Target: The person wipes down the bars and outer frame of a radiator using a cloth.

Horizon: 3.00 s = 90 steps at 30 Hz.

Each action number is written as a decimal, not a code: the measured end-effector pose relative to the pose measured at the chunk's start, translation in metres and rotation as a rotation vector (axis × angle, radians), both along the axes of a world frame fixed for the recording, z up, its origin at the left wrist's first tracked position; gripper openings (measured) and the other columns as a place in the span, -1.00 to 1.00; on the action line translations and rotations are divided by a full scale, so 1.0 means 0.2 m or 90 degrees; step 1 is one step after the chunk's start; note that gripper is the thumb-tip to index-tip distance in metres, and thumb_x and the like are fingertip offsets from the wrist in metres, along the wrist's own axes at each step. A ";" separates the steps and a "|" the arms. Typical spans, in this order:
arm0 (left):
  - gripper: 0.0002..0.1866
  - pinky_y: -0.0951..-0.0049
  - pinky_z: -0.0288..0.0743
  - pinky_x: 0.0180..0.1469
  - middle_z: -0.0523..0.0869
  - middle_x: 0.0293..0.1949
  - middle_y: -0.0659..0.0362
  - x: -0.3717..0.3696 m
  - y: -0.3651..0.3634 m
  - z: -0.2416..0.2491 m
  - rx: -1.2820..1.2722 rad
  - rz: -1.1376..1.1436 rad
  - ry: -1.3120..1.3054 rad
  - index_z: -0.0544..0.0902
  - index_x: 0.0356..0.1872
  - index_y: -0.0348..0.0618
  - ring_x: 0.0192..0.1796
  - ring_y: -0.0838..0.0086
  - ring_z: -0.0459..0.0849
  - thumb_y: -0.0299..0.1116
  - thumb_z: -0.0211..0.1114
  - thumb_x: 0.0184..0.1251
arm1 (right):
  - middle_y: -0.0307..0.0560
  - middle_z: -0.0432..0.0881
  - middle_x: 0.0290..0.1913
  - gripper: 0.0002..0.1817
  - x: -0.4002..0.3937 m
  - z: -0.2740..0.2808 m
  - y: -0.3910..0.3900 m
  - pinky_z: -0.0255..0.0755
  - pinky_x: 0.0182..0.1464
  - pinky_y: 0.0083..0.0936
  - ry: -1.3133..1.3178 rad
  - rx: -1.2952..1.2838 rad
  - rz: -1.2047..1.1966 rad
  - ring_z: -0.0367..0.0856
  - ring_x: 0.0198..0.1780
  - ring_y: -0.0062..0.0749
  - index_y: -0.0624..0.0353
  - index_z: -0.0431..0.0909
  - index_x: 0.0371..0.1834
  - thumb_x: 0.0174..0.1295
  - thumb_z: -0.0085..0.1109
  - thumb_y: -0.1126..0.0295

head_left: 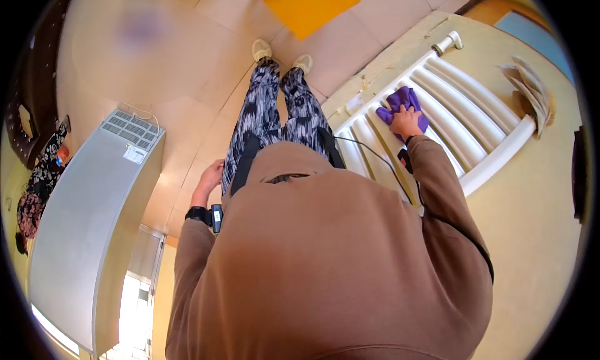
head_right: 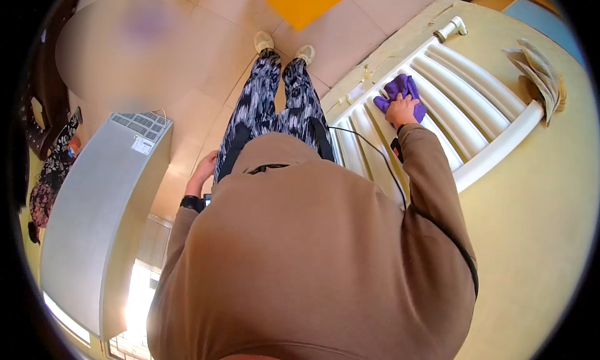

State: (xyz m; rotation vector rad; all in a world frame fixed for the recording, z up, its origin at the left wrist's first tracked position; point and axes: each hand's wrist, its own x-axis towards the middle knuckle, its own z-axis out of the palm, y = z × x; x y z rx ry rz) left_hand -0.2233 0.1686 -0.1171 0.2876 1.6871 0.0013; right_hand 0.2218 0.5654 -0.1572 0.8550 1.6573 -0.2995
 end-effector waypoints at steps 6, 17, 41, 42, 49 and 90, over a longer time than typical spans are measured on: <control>-0.65 0.34 0.45 -0.04 0.65 -0.16 -0.04 0.03 -0.20 -0.03 0.056 -0.058 0.046 0.50 0.06 -0.07 -0.10 0.15 0.62 -0.28 -0.03 0.28 | -0.05 0.28 0.26 -0.56 -0.08 0.08 0.00 0.06 0.10 0.37 -0.043 -0.006 -0.004 0.20 0.24 0.09 0.14 0.55 0.00 0.07 -0.06 0.24; -0.62 0.52 0.45 -0.31 0.65 -0.32 0.11 -0.18 -0.10 -0.23 0.100 0.137 0.024 0.48 0.06 -0.11 -0.27 0.47 0.65 -0.22 0.03 0.26 | -0.11 0.39 0.12 -0.50 -0.12 0.63 -0.15 0.24 0.13 -0.12 -0.066 -0.069 -0.030 0.32 0.14 -0.02 -0.04 0.58 -0.06 -0.09 0.16 0.01; -0.64 0.56 0.44 -0.37 0.62 -0.30 0.23 -0.44 -0.03 -0.23 0.129 0.020 0.052 0.48 0.08 -0.05 -0.25 0.56 0.61 -0.22 0.06 0.28 | -0.10 0.50 -0.01 -0.64 0.06 0.25 -0.51 0.12 -0.01 0.25 0.071 0.039 0.112 0.32 0.08 -0.02 0.10 0.64 -0.17 0.11 -0.14 0.27; -0.64 0.56 0.44 -0.39 0.62 -0.28 0.23 -0.47 -0.04 -0.28 0.142 0.016 0.046 0.48 0.08 -0.04 -0.26 0.55 0.61 -0.22 0.05 0.28 | -0.11 0.52 -0.04 -0.65 0.02 0.39 -0.51 0.13 -0.01 0.21 0.058 0.005 0.091 0.35 0.06 -0.06 0.08 0.64 -0.18 0.09 -0.09 0.24; -0.61 0.57 0.42 -0.44 0.62 -0.24 0.23 -0.66 0.03 -0.44 0.088 0.029 0.071 0.45 0.10 -0.04 -0.25 0.55 0.61 -0.21 0.04 0.25 | -0.23 0.46 0.12 -0.47 -0.14 1.12 -0.47 0.16 0.08 -0.05 -0.025 -0.071 -0.061 0.33 0.16 -0.24 -0.06 0.60 -0.08 -0.10 0.16 -0.09; -0.62 0.44 0.43 -0.10 0.59 -0.05 0.16 -0.46 0.23 -0.04 0.119 -0.038 0.041 0.39 0.16 -0.06 -0.08 0.48 0.57 -0.21 0.01 0.37 | -0.06 0.18 0.35 -0.50 -0.06 -0.15 -0.78 -0.34 0.18 0.49 -0.028 -0.036 -0.038 -0.13 0.40 0.19 0.06 0.36 0.22 0.23 -0.28 0.19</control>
